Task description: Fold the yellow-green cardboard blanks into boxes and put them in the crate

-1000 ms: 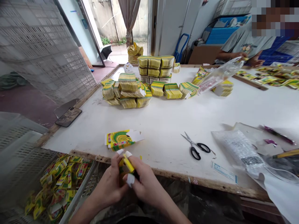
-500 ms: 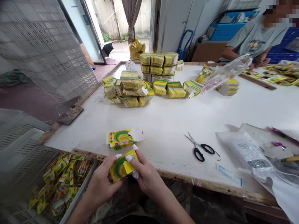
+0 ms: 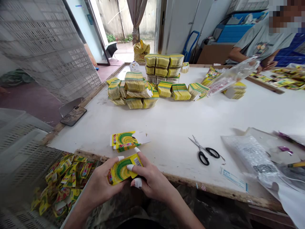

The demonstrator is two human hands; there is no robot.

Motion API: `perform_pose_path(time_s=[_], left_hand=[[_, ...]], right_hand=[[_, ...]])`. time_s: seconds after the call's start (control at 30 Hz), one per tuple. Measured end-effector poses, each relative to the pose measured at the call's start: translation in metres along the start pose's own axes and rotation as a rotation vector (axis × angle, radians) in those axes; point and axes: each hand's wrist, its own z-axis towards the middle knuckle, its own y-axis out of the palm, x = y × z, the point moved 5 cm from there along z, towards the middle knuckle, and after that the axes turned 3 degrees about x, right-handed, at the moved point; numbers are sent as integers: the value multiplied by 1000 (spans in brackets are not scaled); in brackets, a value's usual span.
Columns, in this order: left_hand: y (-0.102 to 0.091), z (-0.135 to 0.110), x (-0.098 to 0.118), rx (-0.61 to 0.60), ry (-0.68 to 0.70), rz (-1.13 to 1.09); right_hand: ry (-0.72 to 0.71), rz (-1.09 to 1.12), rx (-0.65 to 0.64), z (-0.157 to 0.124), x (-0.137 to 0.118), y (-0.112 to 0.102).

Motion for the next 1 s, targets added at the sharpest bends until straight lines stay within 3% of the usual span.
perform_pose_path(time_s=[0.13,0.23,0.33,0.43,0.5,0.77,1.0], left_hand=[[3,-3,-1,-29,12,-38],[4,-4,-10,101,-47,-98],[8,-7,-27,255,-244,-403],[18,-9,-37,281,-394,-784],[19,-10,-40,328,-456,-909],[19,-8,-37,439,-500,-1058],[26,-8,-26,314,-451,-1043]], right_hand=[[-10,-1,6,-3,1,0],[-56,-26,108,-3,0,-5],[-89,-55,225,-4,-1,-7],[-119,-96,267,-4,-1,-5],[-141,-127,258,-4,-1,-2],[-66,-111,116,-2,3,1],[83,70,185,5,5,2]])
